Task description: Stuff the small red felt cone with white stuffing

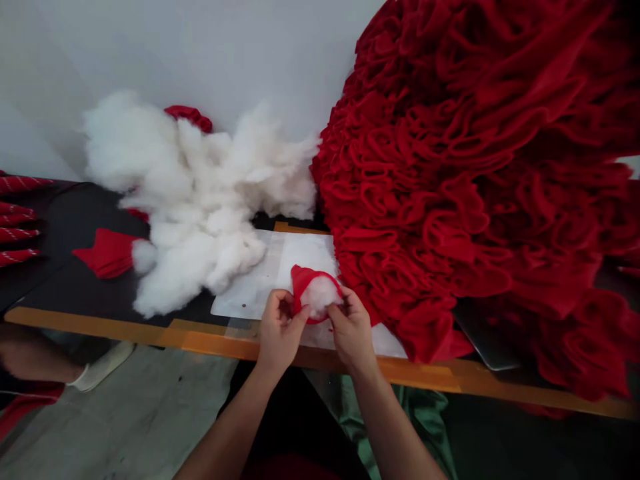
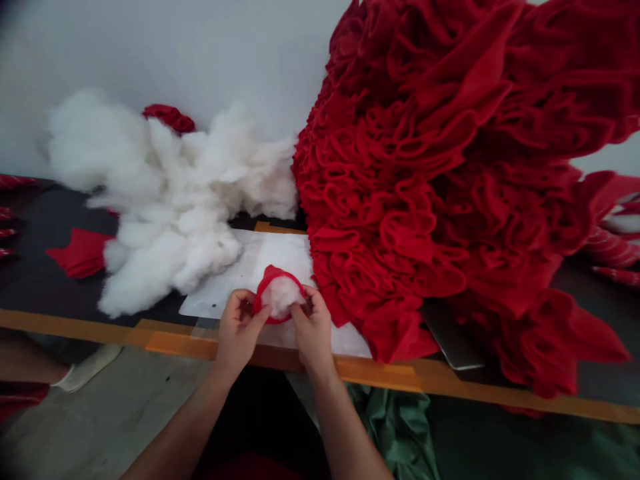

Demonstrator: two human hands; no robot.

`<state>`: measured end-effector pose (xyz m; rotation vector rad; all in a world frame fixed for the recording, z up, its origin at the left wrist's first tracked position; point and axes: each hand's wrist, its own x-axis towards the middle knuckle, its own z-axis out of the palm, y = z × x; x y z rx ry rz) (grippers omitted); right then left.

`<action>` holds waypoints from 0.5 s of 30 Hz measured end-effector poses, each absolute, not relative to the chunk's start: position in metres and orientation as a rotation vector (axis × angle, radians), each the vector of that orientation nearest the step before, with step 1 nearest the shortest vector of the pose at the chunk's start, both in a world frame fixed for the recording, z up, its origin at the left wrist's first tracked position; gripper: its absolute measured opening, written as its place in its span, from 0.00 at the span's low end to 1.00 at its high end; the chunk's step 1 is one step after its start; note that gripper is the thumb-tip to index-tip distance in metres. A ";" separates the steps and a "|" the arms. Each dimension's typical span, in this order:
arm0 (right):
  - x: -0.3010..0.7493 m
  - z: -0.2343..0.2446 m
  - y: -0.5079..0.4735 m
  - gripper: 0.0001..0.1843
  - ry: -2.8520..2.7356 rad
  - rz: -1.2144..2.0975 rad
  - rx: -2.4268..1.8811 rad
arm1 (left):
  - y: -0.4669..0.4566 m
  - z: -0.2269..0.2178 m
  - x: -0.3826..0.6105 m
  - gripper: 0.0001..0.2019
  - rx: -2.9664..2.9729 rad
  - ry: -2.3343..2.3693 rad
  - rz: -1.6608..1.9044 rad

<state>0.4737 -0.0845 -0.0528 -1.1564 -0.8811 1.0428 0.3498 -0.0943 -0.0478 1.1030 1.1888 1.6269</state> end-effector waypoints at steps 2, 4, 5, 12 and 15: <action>0.473 -0.044 -0.082 0.18 -0.767 1.146 -1.026 | -0.096 -0.042 0.349 0.15 0.788 0.915 1.659; 0.469 -0.035 -0.083 0.21 -0.691 1.249 -0.902 | -0.094 -0.035 0.350 0.21 0.493 0.698 1.525; 0.466 -0.032 -0.086 0.21 -0.672 1.296 -0.870 | -0.092 -0.031 0.351 0.24 0.390 0.620 1.426; 0.457 -0.027 -0.114 0.19 -1.116 0.867 -1.095 | -0.070 -0.024 0.353 0.21 0.220 0.560 1.490; 0.454 -0.025 -0.116 0.21 -1.259 0.710 -1.061 | -0.070 -0.029 0.352 0.22 0.272 0.588 1.496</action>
